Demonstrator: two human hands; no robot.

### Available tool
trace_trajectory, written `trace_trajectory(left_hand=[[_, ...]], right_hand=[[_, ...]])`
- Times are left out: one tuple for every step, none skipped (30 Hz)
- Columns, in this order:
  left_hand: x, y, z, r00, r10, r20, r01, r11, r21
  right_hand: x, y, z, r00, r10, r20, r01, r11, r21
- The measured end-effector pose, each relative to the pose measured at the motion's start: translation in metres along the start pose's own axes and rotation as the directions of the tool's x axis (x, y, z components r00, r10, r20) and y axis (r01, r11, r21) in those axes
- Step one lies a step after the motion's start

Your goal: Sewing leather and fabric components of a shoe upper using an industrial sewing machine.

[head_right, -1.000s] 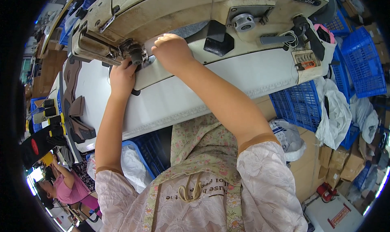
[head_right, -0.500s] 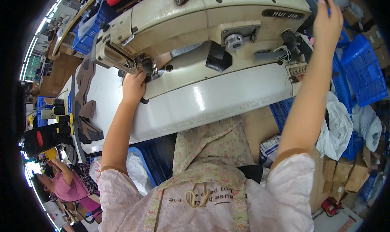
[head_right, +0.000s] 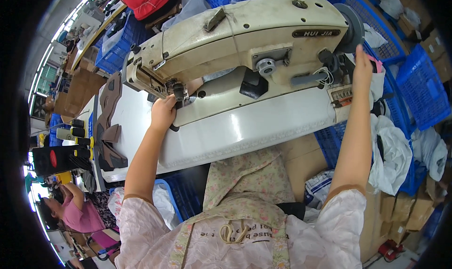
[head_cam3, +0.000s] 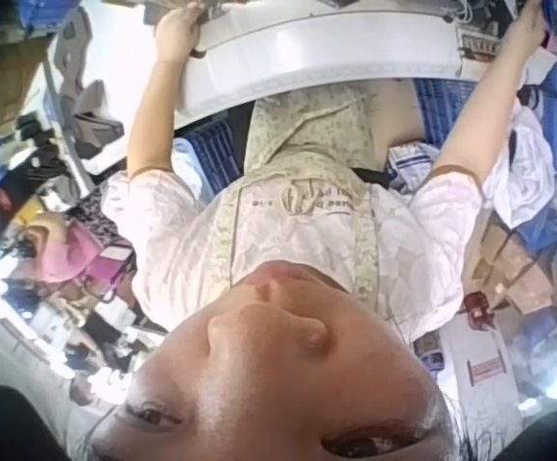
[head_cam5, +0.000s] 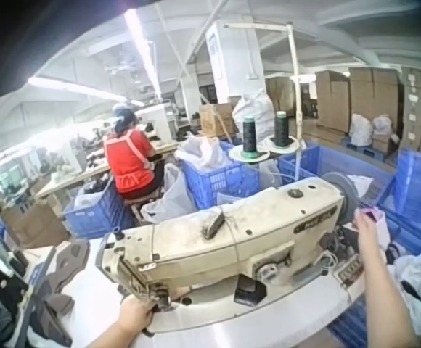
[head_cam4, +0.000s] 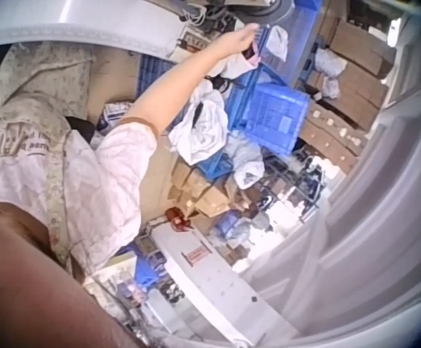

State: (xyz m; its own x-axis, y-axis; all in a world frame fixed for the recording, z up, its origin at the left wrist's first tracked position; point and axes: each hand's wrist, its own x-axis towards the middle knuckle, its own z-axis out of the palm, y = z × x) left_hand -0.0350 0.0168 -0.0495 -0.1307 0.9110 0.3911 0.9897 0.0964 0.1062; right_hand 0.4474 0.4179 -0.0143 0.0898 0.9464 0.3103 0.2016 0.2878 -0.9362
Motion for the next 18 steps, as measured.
trace_trajectory(left_hand=[[-0.007, -0.005, -0.003, 1.0, -0.012, -0.004, 0.012, 1.0, 0.02], [-0.014, -0.008, -0.007, 1.0, -0.025, -0.01, 0.025, 0.999, 0.037], [-0.016, -0.008, -0.007, 1.0, -0.026, -0.004, 0.026, 0.999, 0.038], [-0.014, -0.008, -0.006, 0.999, 0.005, -0.043, -0.004, 1.0, 0.017], [-0.01, -0.007, -0.004, 0.996, 0.035, -0.084, -0.035, 0.999, 0.002], [-0.01, -0.007, -0.004, 0.996, 0.039, -0.082, -0.039, 0.999, -0.003], [-0.011, -0.006, -0.004, 0.997, 0.033, -0.07, -0.032, 0.999, 0.018], [-0.01, -0.005, -0.004, 0.998, 0.027, -0.06, -0.025, 0.999, 0.039], [-0.009, -0.005, -0.003, 0.998, 0.025, -0.062, -0.023, 0.999, 0.037], [-0.009, -0.005, -0.005, 0.997, 0.042, -0.066, -0.039, 0.998, 0.044], [-0.008, -0.004, -0.005, 0.995, 0.065, -0.074, -0.062, 0.997, 0.046], [-0.005, -0.003, -0.003, 0.995, 0.069, -0.075, -0.067, 0.997, 0.035], [-0.007, -0.004, -0.003, 0.996, 0.058, -0.063, -0.056, 0.998, 0.037], [-0.008, -0.006, -0.003, 0.998, 0.048, -0.051, -0.046, 0.998, 0.039], [-0.007, -0.007, -0.003, 0.998, 0.046, -0.049, -0.044, 0.998, 0.034], [-0.01, -0.01, -0.003, 0.997, 0.051, -0.054, -0.049, 0.998, 0.033], [-0.01, -0.01, -0.003, 0.997, 0.059, -0.059, -0.057, 0.998, 0.03], [-0.01, -0.011, -0.003, 0.997, 0.058, -0.052, -0.057, 0.998, 0.009]], right_hand=[[-0.004, -0.028, 0.015, 1.0, 0.012, 0.012, -0.012, 1.0, 0.013], [-0.011, -0.069, 0.034, 0.994, -0.107, -0.02, 0.108, 0.992, 0.063], [-0.015, -0.096, 0.04, 0.972, -0.227, -0.066, 0.232, 0.968, 0.097], [-0.012, -0.106, 0.036, 0.972, -0.223, -0.071, 0.229, 0.97, 0.086], [-0.005, -0.111, 0.036, 0.967, -0.253, -0.042, 0.247, 0.962, -0.121], [-0.002, -0.114, 0.035, 0.961, -0.275, -0.005, 0.259, 0.911, -0.321], [-0.003, -0.107, 0.034, 0.961, -0.276, -0.004, 0.26, 0.91, -0.322], [-0.006, -0.094, 0.033, 0.952, -0.303, -0.044, 0.274, 0.908, -0.317], [-0.01, -0.08, 0.032, 0.94, -0.33, -0.083, 0.29, 0.904, -0.313], [-0.022, -0.073, 0.036, 0.932, -0.344, -0.111, 0.301, 0.909, -0.289], [-0.026, -0.054, 0.037, 0.932, -0.344, -0.11, 0.3, 0.907, -0.295], [-0.027, -0.03, 0.033, 0.923, -0.363, -0.124, 0.319, 0.906, -0.28], [-0.033, -0.025, 0.037, 0.916, -0.378, -0.132, 0.337, 0.906, -0.256], [-0.038, -0.02, 0.041, 0.897, -0.422, -0.128, 0.381, 0.887, -0.26], [-0.037, -0.019, 0.04, 0.898, -0.422, -0.124, 0.38, 0.886, -0.264], [-0.036, -0.023, 0.042, 0.921, -0.376, -0.102, 0.335, 0.898, -0.284], [-0.033, -0.028, 0.04, 0.941, -0.329, -0.083, 0.29, 0.906, -0.308], [-0.03, -0.032, 0.038, 0.935, -0.342, -0.099, 0.294, 0.899, -0.325]])
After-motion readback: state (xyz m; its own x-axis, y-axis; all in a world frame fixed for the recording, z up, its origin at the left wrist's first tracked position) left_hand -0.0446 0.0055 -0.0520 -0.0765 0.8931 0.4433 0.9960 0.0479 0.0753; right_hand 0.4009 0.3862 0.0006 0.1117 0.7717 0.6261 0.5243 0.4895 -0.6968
